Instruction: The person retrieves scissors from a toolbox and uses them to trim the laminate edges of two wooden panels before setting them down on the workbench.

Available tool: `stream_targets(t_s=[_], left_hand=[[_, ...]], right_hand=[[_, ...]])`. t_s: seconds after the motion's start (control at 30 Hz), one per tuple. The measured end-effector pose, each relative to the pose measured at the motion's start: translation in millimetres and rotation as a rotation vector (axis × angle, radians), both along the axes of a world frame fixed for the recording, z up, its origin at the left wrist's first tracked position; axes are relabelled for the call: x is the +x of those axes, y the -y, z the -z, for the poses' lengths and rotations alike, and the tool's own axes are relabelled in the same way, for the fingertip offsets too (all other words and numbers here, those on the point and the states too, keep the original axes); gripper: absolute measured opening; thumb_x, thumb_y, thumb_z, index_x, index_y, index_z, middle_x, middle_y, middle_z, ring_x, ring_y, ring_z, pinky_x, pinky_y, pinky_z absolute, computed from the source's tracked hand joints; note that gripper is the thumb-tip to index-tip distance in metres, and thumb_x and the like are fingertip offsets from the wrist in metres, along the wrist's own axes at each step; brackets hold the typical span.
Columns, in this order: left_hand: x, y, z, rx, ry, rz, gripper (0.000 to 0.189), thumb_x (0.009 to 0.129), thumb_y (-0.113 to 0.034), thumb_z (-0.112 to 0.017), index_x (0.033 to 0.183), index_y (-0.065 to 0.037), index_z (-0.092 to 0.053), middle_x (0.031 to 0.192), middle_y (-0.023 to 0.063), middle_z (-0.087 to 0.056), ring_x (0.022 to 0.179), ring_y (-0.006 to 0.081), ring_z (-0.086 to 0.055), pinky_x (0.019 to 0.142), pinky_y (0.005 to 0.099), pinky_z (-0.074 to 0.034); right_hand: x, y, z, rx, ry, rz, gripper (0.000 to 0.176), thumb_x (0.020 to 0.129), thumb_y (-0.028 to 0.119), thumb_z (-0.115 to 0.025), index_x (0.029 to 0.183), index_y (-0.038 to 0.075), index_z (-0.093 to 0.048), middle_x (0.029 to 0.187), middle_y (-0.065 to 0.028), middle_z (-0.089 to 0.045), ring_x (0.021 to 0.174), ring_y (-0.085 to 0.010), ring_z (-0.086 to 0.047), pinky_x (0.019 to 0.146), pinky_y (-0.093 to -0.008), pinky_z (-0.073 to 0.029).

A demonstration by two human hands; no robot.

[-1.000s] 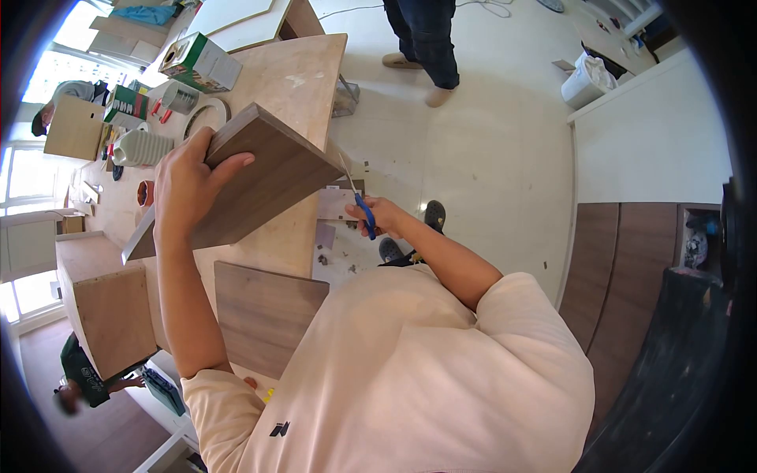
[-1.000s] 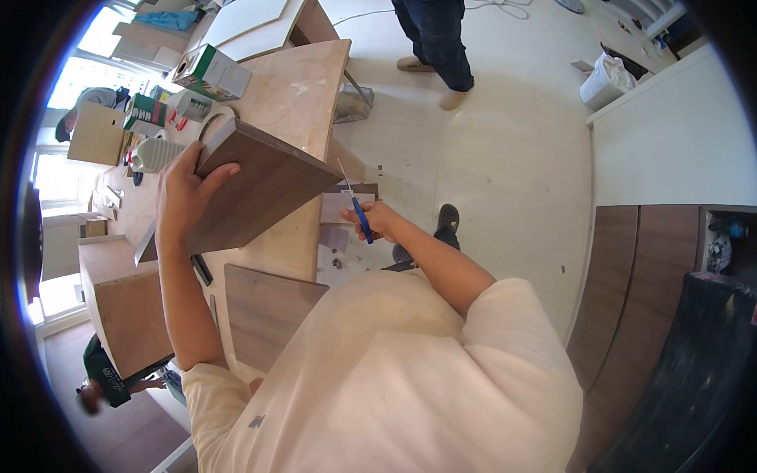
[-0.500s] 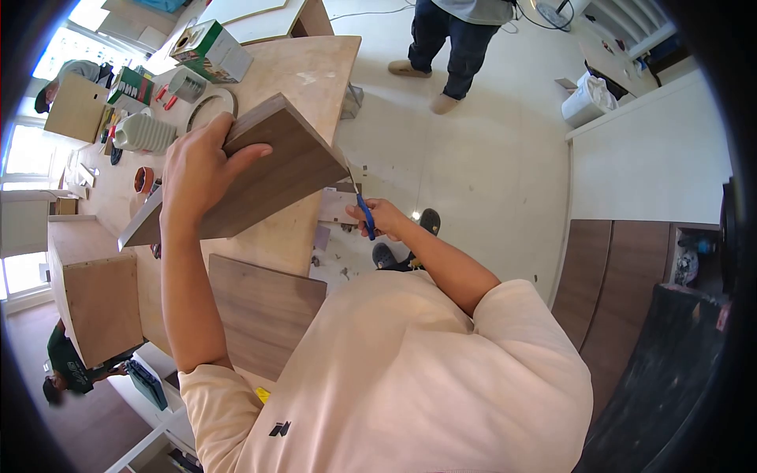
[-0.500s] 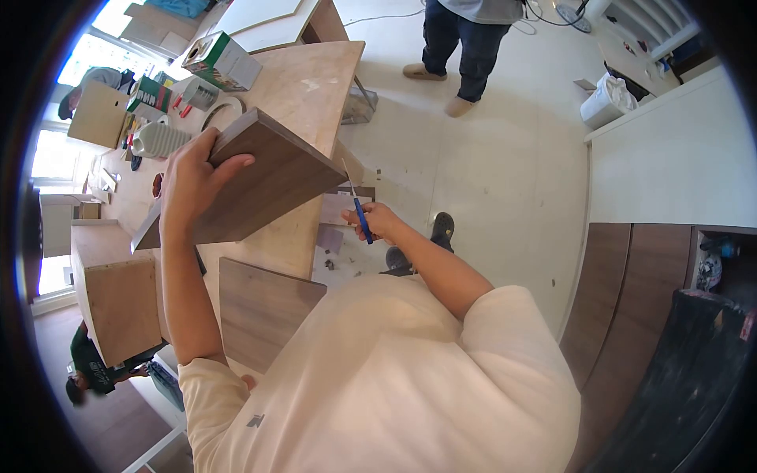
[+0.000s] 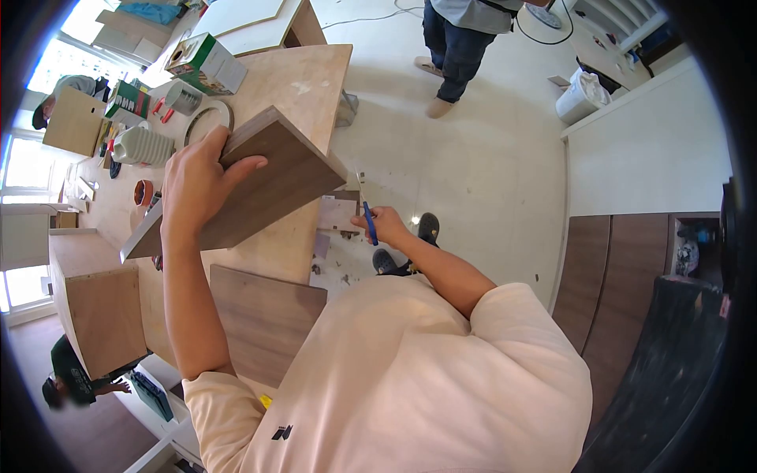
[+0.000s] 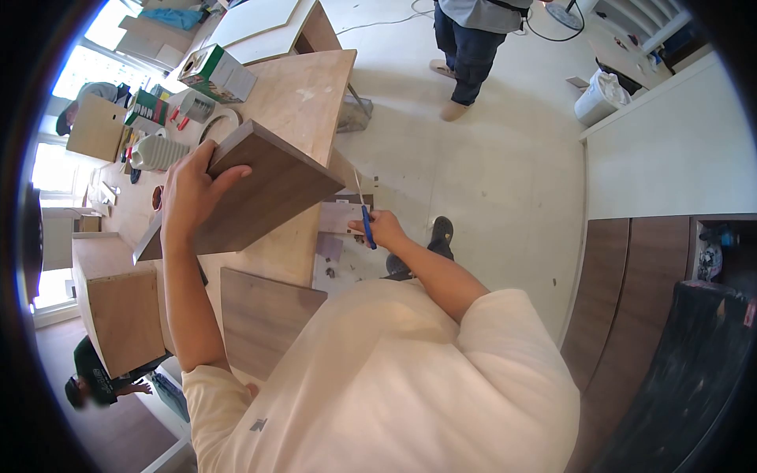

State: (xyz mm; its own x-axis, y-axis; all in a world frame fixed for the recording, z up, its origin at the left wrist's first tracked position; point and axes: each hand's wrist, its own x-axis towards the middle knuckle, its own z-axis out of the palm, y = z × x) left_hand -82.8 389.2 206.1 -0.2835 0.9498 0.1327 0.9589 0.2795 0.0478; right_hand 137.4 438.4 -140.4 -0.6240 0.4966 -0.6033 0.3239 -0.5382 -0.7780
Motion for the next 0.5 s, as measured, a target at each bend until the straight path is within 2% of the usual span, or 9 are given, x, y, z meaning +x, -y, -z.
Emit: stream_targets(t_s=[0.07,0.13,0.23,0.27,0.33,0.43,0.47,0.5], left_hand=[[-4.5,1.4,4.3,0.001,-0.009,0.012,0.052,0.076,-0.050,-0.077,0.085,-0.003,-0.056,0.064,0.0167,-0.059,0.069,0.0390,-0.060,0.065,0.0461,-0.047],[-3.2,1.7,4.4,0.025,0.044,0.002,0.050,0.076,-0.047,-0.078,0.093,-0.004,-0.058,0.074,0.0169,-0.063,0.076,0.0375,-0.062,0.070,0.0453,-0.047],[-10.4,8.3,2.1,0.127,0.021,0.104,0.052,0.074,-0.041,-0.079,0.107,-0.006,-0.060,0.092,0.0162,-0.065,0.090,0.0350,-0.063,0.078,0.0445,-0.047],[-15.6,13.2,1.1,0.172,-0.007,0.156,0.054,0.074,-0.039,-0.080,0.112,-0.006,-0.060,0.098,0.0158,-0.065,0.095,0.0341,-0.063,0.081,0.0443,-0.047],[-28.3,31.4,-4.2,0.096,0.087,0.026,0.058,0.072,-0.036,-0.081,0.117,-0.006,-0.059,0.106,0.0143,-0.063,0.101,0.0333,-0.060,0.086,0.0437,-0.045],[-42.0,57.0,-6.0,0.076,0.077,-0.060,0.061,0.071,-0.034,-0.081,0.119,-0.004,-0.059,0.108,0.0124,-0.063,0.103,0.0324,-0.059,0.090,0.0428,-0.044],[-45.7,63.0,-4.4,0.083,0.049,-0.066,0.061,0.071,-0.034,-0.081,0.119,-0.004,-0.060,0.107,0.0118,-0.064,0.102,0.0322,-0.059,0.091,0.0425,-0.044],[-49.9,69.3,-3.2,0.120,0.019,-0.068,0.061,0.070,-0.035,-0.081,0.118,-0.004,-0.060,0.106,0.0118,-0.064,0.102,0.0318,-0.059,0.092,0.0423,-0.043]], right_hand=[[8.1,-3.8,7.8,-0.059,0.011,-0.036,0.044,0.080,0.044,-0.079,0.093,0.004,-0.065,0.069,-0.0043,-0.061,0.053,-0.0127,-0.056,0.046,-0.0257,-0.041],[17.1,-10.6,1.2,-0.115,0.088,-0.117,0.050,0.079,0.053,-0.076,0.096,0.007,-0.065,0.072,-0.0036,-0.062,0.057,-0.0125,-0.059,0.043,-0.0246,-0.035],[30.2,-16.7,1.0,-0.268,-0.032,-0.112,0.057,0.078,0.059,-0.073,0.106,0.011,-0.061,0.081,-0.0024,-0.062,0.071,-0.0123,-0.060,0.049,-0.0230,-0.034],[36.3,-22.2,0.7,-0.299,-0.100,-0.122,0.056,0.078,0.053,-0.076,0.110,0.010,-0.060,0.084,-0.0032,-0.062,0.072,-0.0128,-0.060,0.054,-0.0230,-0.038],[45.3,-31.6,-4.0,-0.366,-0.236,-0.155,0.058,0.078,0.041,-0.082,0.118,0.008,-0.056,0.090,-0.0050,-0.063,0.074,-0.0139,-0.060,0.063,-0.0228,-0.046],[43.5,-40.4,-19.9,0.100,0.070,-0.096,0.057,0.078,0.032,-0.083,0.118,0.003,-0.056,0.092,-0.0066,-0.064,0.078,-0.0142,-0.062,0.068,-0.0238,-0.048],[44.4,-43.8,-27.6,0.211,0.059,-0.066,0.063,0.072,0.024,-0.087,0.119,-0.004,-0.055,0.089,-0.0084,-0.064,0.078,-0.0138,-0.060,0.069,-0.0258,-0.049],[37.5,-51.4,-40.6,0.276,-0.023,-0.020,0.062,0.073,0.022,-0.086,0.120,-0.004,-0.054,0.092,-0.0093,-0.064,0.080,-0.0143,-0.061,0.071,-0.0258,-0.050]])
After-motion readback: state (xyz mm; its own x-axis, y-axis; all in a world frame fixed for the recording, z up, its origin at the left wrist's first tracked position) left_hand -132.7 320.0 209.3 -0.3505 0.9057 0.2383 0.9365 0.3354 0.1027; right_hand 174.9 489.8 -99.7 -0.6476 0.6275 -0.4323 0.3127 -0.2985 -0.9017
